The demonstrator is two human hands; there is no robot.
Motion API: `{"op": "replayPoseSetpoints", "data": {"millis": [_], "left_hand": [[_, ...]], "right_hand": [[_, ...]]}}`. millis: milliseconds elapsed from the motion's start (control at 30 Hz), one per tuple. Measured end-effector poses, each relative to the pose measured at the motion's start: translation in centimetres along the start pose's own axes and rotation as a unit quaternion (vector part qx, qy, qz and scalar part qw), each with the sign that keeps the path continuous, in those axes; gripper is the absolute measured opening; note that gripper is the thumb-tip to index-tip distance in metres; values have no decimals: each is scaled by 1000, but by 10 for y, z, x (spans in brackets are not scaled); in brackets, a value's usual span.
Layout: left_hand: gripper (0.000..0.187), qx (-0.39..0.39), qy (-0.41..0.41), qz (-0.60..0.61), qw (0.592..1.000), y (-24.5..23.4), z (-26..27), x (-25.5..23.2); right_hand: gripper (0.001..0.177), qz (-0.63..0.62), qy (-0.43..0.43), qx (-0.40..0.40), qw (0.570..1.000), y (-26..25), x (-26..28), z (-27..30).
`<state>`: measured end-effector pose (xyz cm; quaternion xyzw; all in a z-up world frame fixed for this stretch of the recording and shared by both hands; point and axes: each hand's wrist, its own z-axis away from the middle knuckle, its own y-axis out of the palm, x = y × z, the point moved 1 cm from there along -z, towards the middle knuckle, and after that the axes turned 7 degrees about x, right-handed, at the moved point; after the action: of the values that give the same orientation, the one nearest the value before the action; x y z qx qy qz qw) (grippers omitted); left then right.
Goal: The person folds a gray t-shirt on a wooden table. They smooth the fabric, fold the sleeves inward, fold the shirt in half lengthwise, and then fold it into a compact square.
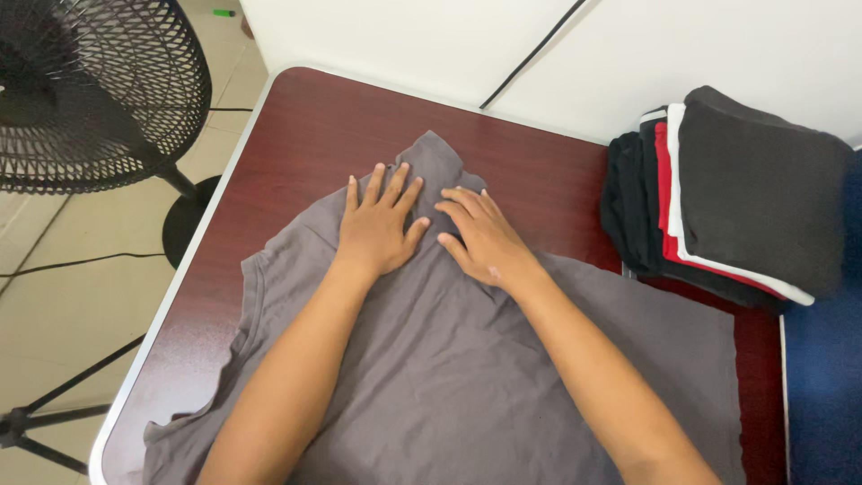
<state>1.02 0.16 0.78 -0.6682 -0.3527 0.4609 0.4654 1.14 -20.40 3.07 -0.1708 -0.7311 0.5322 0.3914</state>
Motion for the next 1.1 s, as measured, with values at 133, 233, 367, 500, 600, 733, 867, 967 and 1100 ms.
{"op": "replayPoseSetpoints", "data": {"millis": [133,233,367,500,600,733,867,967,1100], "left_hand": [[78,3,-40,-35,999,11,-5,8],[88,-35,-33,9,999,7,-4,16],[86,14,-58,-19,998,4,-6,22],[86,24,-84,-24,996,4,-4,25],[87,14,-103,-19,994,0,-1,30],[89,5,-105,-31,994,-3,1,31],[88,12,-121,-31,992,-3,8,34],[88,10,-135,-31,990,-7,18,45],[90,7,-146,-31,989,-12,28,64]], "right_hand": [[65,43,47,42,997,-11,-13,20],[77,64,59,52,995,-26,-13,47],[87,68,14,37,997,-35,-3,107],[89,67,80,47,993,-39,-17,174],[84,75,141,40,986,-51,-40,218],[76,96,227,45,968,-65,-67,266],[72,106,296,43,948,-68,-89,299],[73,111,305,12,946,-70,-97,316],[74,96,314,7,944,-66,-102,317]]}}
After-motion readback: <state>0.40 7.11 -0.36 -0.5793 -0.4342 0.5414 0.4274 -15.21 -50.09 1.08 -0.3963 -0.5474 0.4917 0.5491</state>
